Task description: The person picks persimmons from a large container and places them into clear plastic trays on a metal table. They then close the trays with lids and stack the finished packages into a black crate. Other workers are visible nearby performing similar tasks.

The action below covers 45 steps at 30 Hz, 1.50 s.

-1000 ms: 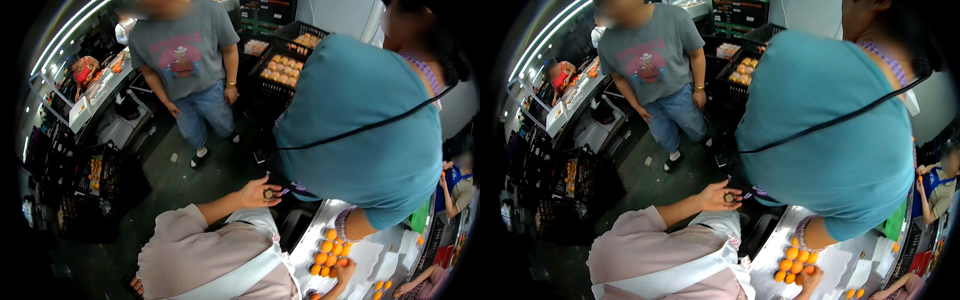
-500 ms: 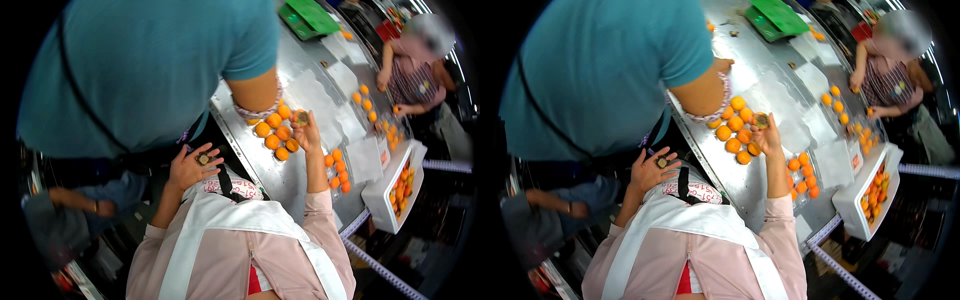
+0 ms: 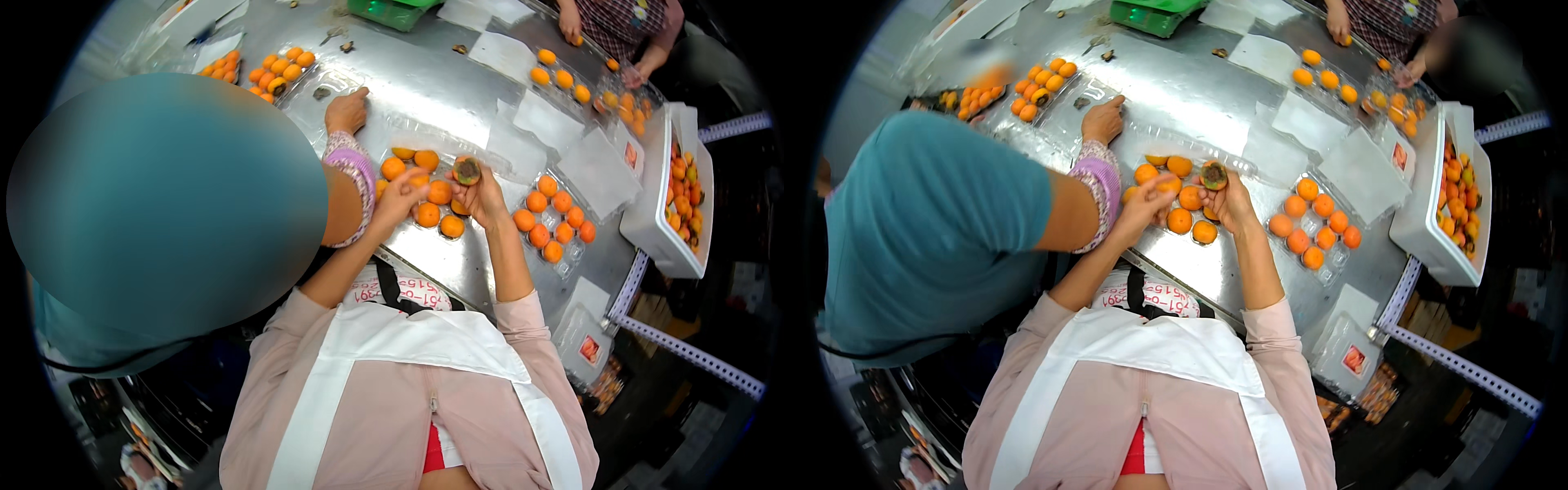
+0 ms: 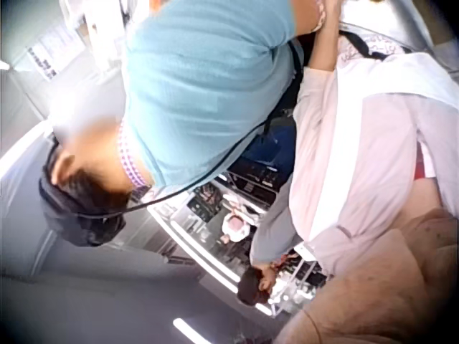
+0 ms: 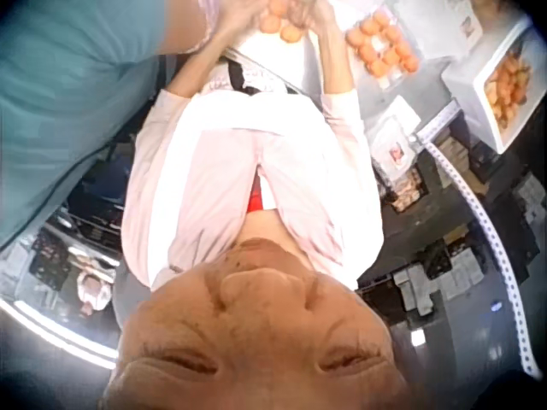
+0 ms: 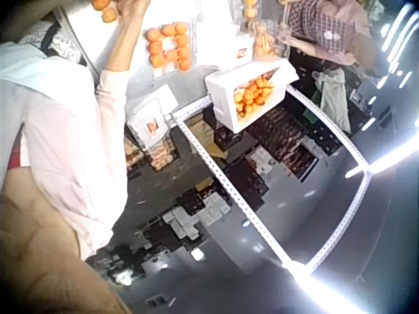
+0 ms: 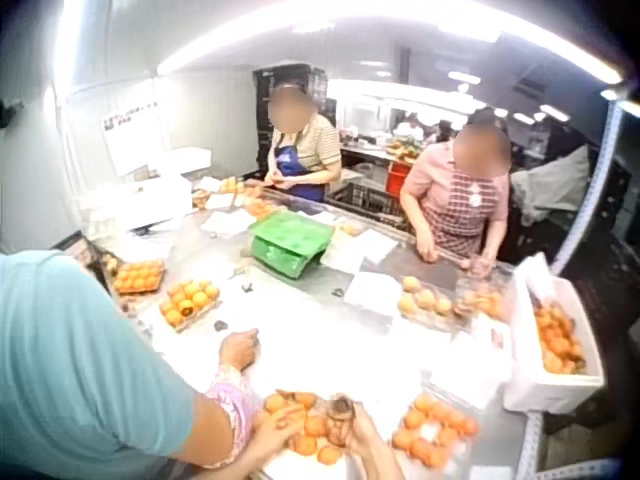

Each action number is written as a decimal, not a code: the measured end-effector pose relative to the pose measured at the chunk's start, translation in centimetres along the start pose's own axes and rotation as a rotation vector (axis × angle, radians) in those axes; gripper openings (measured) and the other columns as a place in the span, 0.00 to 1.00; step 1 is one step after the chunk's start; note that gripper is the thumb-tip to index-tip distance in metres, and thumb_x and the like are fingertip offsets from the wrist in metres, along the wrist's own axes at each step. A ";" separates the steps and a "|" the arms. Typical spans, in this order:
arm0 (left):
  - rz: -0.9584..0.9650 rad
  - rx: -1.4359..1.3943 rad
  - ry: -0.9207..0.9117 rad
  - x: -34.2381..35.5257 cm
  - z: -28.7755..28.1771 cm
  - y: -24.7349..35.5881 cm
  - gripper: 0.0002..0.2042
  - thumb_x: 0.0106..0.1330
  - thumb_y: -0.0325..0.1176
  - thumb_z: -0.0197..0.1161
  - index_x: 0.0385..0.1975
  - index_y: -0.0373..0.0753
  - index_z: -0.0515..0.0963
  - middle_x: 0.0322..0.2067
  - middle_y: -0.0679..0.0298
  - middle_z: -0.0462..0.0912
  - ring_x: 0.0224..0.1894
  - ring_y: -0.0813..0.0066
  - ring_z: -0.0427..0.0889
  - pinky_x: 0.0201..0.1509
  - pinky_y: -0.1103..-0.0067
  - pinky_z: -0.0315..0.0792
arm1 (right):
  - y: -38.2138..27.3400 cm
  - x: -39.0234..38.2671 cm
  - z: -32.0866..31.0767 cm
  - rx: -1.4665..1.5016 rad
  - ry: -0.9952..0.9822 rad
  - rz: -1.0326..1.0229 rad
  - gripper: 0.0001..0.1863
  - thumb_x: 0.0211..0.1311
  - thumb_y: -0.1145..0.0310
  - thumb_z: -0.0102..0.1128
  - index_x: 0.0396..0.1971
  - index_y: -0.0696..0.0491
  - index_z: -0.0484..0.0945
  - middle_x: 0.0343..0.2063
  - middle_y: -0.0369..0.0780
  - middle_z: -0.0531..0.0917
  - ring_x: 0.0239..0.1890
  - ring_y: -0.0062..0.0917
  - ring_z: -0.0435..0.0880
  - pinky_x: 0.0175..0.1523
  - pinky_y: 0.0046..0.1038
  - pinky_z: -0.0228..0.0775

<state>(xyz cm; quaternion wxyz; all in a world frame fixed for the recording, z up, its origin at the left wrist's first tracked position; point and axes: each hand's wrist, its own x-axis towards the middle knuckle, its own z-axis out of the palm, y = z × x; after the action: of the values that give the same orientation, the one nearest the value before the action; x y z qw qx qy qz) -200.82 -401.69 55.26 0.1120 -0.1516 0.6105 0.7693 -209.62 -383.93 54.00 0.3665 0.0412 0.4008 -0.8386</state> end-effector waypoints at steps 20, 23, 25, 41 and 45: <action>0.170 -0.132 0.351 9.9 -5.6 3.4 0.12 0.63 0.29 0.52 0.47 0.37 0.71 0.24 0.72 0.68 0.24 0.84 0.66 0.27 0.85 0.63 | -0.9 1.8 0.7 -1.608 0.252 -0.340 0.23 0.39 0.71 0.67 0.42 0.53 0.74 0.41 0.41 0.77 0.45 0.37 0.72 0.52 0.32 0.64; 0.185 -0.282 0.242 10.1 -5.9 2.4 0.13 0.66 0.30 0.48 0.49 0.39 0.69 0.35 0.66 0.72 0.25 0.85 0.68 0.24 0.87 0.67 | -0.6 2.2 0.6 -1.631 0.256 -0.306 0.23 0.42 0.70 0.66 0.43 0.54 0.73 0.38 0.43 0.77 0.40 0.36 0.75 0.48 0.33 0.66; 0.170 -0.227 0.207 9.9 -5.3 2.6 0.16 0.68 0.34 0.47 0.54 0.40 0.63 0.36 0.64 0.72 0.28 0.82 0.70 0.30 0.84 0.69 | -1.0 2.0 0.8 -1.683 0.198 -0.565 0.23 0.43 0.70 0.65 0.44 0.54 0.73 0.38 0.43 0.77 0.37 0.35 0.76 0.46 0.32 0.68; 0.027 -0.366 0.066 6.9 -1.0 4.9 0.30 0.67 0.48 0.46 0.64 0.50 0.40 0.49 0.59 0.62 0.47 0.70 0.67 0.52 0.75 0.64 | 2.0 4.5 7.8 -0.821 0.214 -0.564 0.18 0.53 0.70 0.61 0.45 0.57 0.75 0.37 0.41 0.81 0.32 0.19 0.80 0.37 0.20 0.72; 0.144 0.343 0.251 8.8 -3.2 4.0 0.32 0.59 0.52 0.57 0.60 0.46 0.54 0.43 0.56 0.61 0.45 0.67 0.64 0.52 0.73 0.62 | 2.0 4.0 6.3 -0.843 0.333 -0.639 0.12 0.58 0.67 0.58 0.37 0.59 0.78 0.26 0.39 0.82 0.25 0.18 0.80 0.31 0.18 0.72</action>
<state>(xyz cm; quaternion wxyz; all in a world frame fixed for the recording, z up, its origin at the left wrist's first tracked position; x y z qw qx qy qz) -210.11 -405.81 55.02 0.0041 -0.1811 0.7507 0.6353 -209.82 -391.50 55.56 0.0103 -0.1007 0.7470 -0.6571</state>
